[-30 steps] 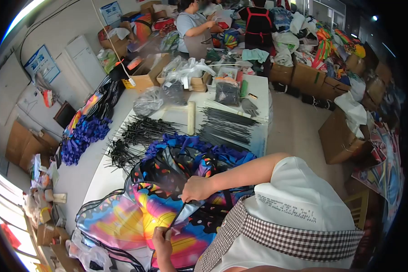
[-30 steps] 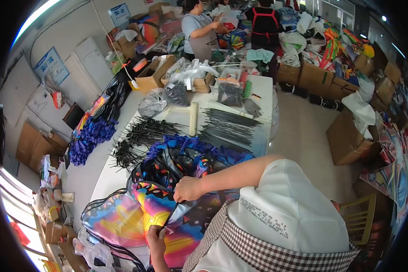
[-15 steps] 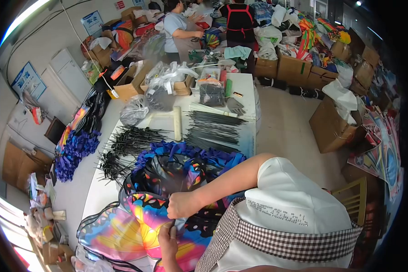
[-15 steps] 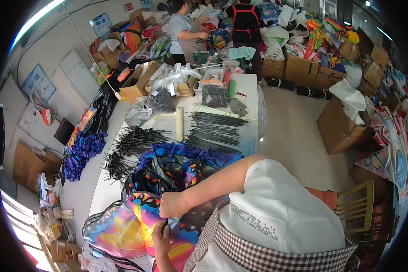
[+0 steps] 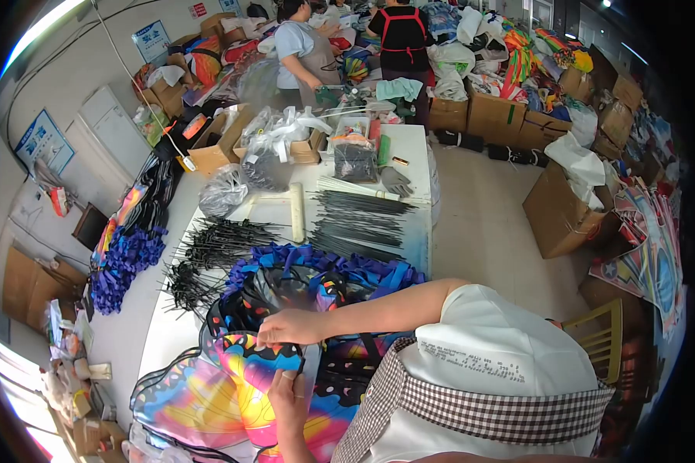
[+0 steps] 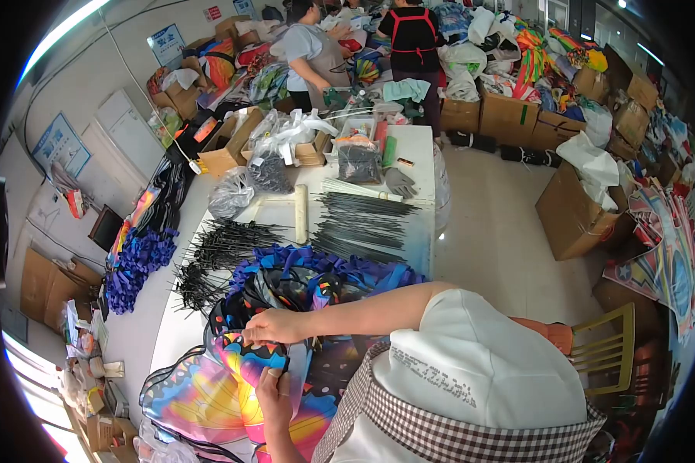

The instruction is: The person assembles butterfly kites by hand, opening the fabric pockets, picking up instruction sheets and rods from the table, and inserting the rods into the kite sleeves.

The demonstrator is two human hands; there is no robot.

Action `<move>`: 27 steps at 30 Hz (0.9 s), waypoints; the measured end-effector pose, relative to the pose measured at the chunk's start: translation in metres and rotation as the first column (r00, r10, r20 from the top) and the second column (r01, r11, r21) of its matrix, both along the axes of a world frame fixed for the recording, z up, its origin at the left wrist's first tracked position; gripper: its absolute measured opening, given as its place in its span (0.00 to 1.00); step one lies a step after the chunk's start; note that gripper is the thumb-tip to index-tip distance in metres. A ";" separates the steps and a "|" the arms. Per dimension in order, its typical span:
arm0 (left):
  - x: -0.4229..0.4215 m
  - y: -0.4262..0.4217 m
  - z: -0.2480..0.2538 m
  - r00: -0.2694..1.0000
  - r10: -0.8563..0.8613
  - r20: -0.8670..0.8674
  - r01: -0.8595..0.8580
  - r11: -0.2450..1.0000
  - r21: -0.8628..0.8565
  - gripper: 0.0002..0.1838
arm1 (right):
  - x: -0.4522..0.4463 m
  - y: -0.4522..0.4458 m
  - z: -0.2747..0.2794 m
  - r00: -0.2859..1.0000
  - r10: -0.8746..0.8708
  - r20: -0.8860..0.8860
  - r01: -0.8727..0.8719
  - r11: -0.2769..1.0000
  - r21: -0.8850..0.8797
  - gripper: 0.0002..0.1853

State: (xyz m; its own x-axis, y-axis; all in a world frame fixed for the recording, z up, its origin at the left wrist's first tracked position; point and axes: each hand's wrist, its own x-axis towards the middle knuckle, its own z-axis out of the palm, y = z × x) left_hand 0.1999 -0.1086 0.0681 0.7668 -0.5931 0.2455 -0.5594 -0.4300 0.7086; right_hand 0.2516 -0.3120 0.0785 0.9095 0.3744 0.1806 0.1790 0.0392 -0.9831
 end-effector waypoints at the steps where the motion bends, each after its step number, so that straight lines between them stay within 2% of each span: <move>1: 0.001 -0.005 0.004 1.000 -0.001 0.001 0.001 1.000 0.001 0.05 | -0.001 0.005 0.001 0.998 -0.013 0.062 0.016 0.998 -0.054 0.25; 3: 0.002 -0.016 0.013 1.000 0.000 0.010 0.001 0.996 -0.089 0.05 | -0.003 0.014 0.003 0.982 -0.024 0.185 0.055 0.985 -0.163 0.24; 4: 0.001 -0.019 0.015 1.000 -0.001 0.014 0.003 0.991 -0.133 0.05 | -0.007 0.019 0.004 0.982 -0.024 0.186 0.055 0.985 -0.163 0.24; 7: 0.002 -0.022 0.006 0.997 -0.005 0.078 0.018 0.987 -0.162 0.05 | -0.021 0.033 0.001 0.944 -0.051 0.325 0.175 0.915 -0.363 0.24; 9: 0.000 -0.025 0.004 0.994 -0.006 0.108 0.025 0.984 -0.178 0.05 | -0.025 0.039 -0.004 0.942 -0.099 0.320 0.215 0.910 -0.353 0.24; 12: -0.006 -0.028 0.003 1.000 0.020 -0.016 -0.024 0.969 -0.247 0.06 | -0.025 0.041 -0.004 0.932 -0.194 0.307 0.294 0.898 -0.326 0.24; 16: 0.002 -0.013 0.003 0.991 0.070 -0.112 -0.082 0.991 -0.104 0.07 | -0.018 0.007 0.007 0.935 -0.078 0.346 0.180 0.945 -0.274 0.22; 17: 0.005 -0.013 0.002 0.990 0.075 -0.120 -0.087 0.991 -0.102 0.07 | -0.011 -0.006 0.001 0.947 0.017 0.321 0.090 0.944 -0.316 0.20; 18: 0.008 -0.017 0.005 0.993 0.067 -0.096 -0.084 0.980 -0.183 0.06 | -0.011 -0.015 0.010 0.953 0.114 0.282 -0.010 0.938 -0.347 0.18; 19: 0.006 -0.015 0.008 0.993 0.078 -0.086 -0.097 0.964 -0.248 0.06 | -0.014 -0.024 0.013 0.966 0.130 0.222 -0.043 0.932 -0.360 0.15; 20: 0.008 -0.011 0.011 0.987 0.073 -0.146 -0.103 0.973 -0.208 0.05 | -0.015 -0.033 0.012 0.975 0.166 0.145 -0.104 0.927 -0.360 0.13; 21: 0.010 -0.012 0.010 0.973 0.059 -0.221 -0.114 0.963 -0.245 0.04 | -0.013 -0.037 0.011 0.972 0.199 0.121 -0.151 0.934 -0.323 0.11; 23: 0.013 -0.012 0.009 0.967 0.090 -0.238 -0.141 0.969 -0.205 0.05 | -0.010 -0.040 -0.002 0.959 0.128 0.253 -0.047 0.951 -0.304 0.07; 24: 0.013 -0.010 0.004 0.966 0.108 -0.236 -0.165 0.958 -0.236 0.05 | -0.012 -0.040 0.005 0.941 -0.001 0.338 0.106 0.950 -0.293 0.06; 25: 0.016 -0.005 -0.002 0.963 0.125 -0.239 -0.171 0.968 -0.184 0.05 | -0.016 -0.044 0.025 0.931 -0.044 0.361 0.178 0.921 -0.347 0.05; 27: 0.011 -0.003 -0.002 0.939 0.213 -0.271 -0.259 0.955 -0.147 0.05 | -0.015 -0.048 0.030 0.875 -0.037 0.483 0.237 0.902 -0.360 0.04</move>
